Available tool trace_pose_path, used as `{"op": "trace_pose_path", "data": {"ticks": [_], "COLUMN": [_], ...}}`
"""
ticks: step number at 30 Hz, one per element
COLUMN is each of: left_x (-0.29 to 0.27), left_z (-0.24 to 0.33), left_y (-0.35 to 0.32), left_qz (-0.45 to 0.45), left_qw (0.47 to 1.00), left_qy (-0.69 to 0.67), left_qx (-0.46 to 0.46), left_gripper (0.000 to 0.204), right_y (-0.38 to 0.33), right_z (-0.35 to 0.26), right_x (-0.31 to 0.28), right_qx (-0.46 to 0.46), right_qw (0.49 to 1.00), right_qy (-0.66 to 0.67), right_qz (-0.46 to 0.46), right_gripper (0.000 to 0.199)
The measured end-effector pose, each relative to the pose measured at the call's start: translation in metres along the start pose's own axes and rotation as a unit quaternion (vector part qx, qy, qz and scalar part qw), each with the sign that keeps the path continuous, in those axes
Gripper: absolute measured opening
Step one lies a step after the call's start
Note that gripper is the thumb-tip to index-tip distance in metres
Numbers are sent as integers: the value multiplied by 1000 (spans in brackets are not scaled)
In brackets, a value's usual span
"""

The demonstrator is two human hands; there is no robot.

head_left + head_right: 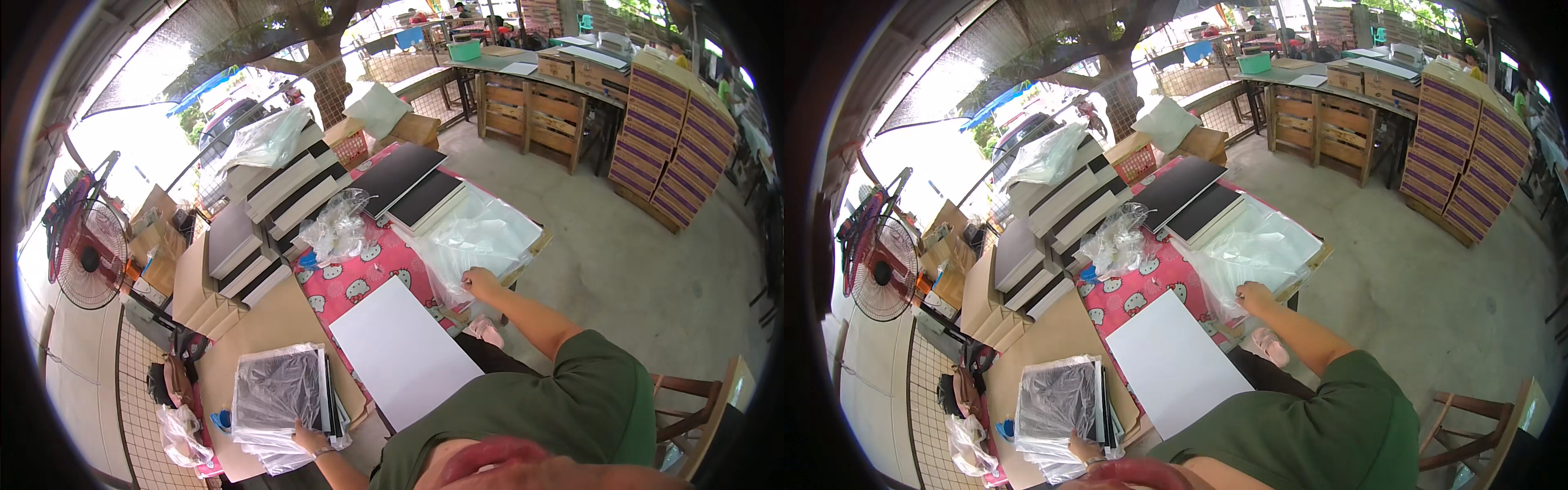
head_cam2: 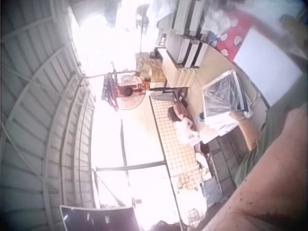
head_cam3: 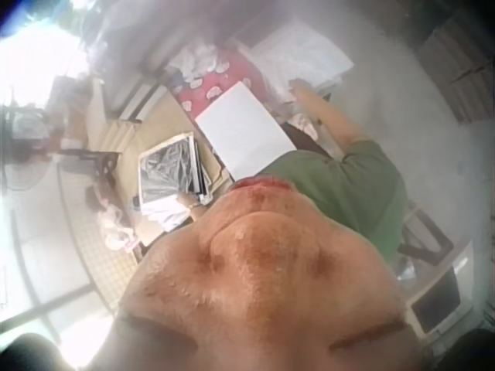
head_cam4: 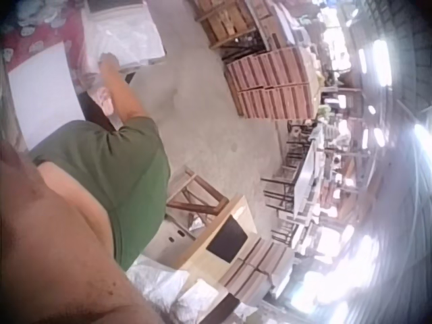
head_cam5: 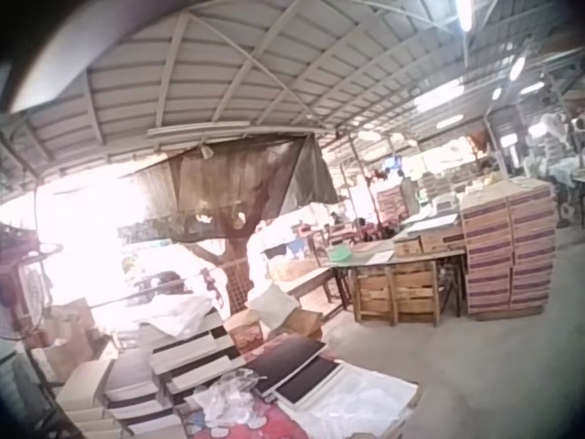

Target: The person places black rectangular boards and white papers into plastic bags by hand, repeating this process for several items and stacking them on a table.

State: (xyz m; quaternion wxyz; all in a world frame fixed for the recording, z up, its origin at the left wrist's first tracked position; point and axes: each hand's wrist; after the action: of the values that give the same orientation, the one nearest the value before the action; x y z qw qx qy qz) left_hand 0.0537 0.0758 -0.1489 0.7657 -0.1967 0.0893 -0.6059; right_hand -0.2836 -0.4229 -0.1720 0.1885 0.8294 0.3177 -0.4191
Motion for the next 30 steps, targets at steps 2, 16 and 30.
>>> {"op": "trace_pose_path", "data": {"ticks": [2,16,30], "left_x": [8,104,125], "left_z": [-2,9,-25], "left_y": [-30,-184,-207], "left_qz": [126,-272,-449], "left_qw": [977,877,815], "left_qy": [66,150,187], "left_qx": [158,368,315], "left_gripper": [50,10,8], "right_y": [2,4,-5], "right_z": [0,-11,-23], "right_x": [-2,-7,-21], "right_qx": [-36,-10,-215], "right_qw": [996,990,961], "right_qy": [8,-140,-48], "right_qz": [75,3,166], "right_gripper": [33,21,24]}}
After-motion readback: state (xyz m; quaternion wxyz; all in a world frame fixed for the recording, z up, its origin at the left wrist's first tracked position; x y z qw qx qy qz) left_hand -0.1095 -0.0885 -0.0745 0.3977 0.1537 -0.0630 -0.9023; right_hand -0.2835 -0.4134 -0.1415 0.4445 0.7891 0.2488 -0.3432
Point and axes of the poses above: each hand's wrist, its own y-axis towards the middle knuckle, its own x-axis out of the palm, z = x × y
